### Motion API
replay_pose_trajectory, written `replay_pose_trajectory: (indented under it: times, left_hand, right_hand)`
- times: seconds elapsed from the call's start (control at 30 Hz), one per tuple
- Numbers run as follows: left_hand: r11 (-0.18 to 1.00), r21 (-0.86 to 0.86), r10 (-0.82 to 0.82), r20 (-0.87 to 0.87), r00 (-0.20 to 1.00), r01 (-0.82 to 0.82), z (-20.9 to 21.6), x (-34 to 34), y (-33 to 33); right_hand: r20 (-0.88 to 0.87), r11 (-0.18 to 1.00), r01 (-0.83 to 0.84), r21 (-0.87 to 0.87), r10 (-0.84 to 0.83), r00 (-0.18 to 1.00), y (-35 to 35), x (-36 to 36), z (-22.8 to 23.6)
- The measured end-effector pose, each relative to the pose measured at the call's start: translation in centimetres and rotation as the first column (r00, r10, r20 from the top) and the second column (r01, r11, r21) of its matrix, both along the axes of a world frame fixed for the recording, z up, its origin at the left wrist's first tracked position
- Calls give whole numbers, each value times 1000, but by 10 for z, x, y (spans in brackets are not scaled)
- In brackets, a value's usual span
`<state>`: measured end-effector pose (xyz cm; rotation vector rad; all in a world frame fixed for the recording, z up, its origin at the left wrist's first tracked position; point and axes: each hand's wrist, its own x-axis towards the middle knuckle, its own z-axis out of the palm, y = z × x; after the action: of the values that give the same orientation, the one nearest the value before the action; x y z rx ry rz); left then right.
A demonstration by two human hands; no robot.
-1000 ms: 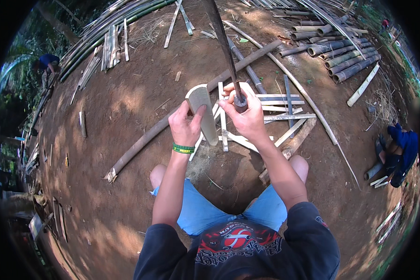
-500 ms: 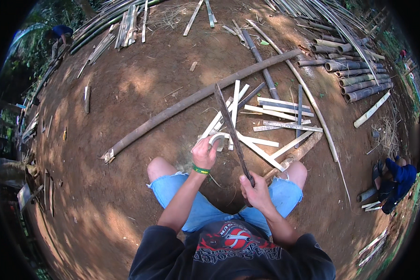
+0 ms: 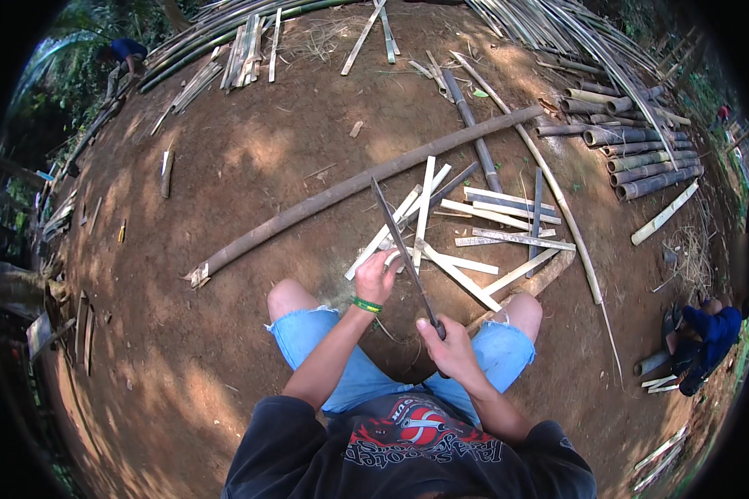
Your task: The person sits on the ground and uses a machete to split bamboo poles into smaller strips. They repeatedly strike the bamboo against a wooden log to separate the sections and then use the blade to shave and refine the edges of the resulting pieces.
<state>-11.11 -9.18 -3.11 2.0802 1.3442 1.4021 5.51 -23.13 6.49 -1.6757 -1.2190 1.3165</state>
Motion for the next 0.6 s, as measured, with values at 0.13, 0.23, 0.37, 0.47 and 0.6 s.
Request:
replay_pose_trajectory:
  times: [0.13,0.23,0.37,0.47,0.6]
  left_hand:
    - [999,45,6,-8,1000,-6,-2,0,1]
    - [999,41,-8,-7,1000,8,-2,0,1]
    - [999,40,5,-24,1000,-4,-4,-1,1]
    - [999,52,-1,-17,1000,2,-5,0,4]
    - [998,59,-7,-12,1000,8,-7,2,6]
  right_hand:
    - [33,1000,-19,1,19,999,0,0,-3]
    - [36,1000,-26,-6,26,999,0,0,-9]
    - [91,1000,-28,12,27,996,1,-2,-2]
    - [108,999,-17,35,13,994,2,-4,2]
    - [170,998,-25,61,14,985,4,-4,11]
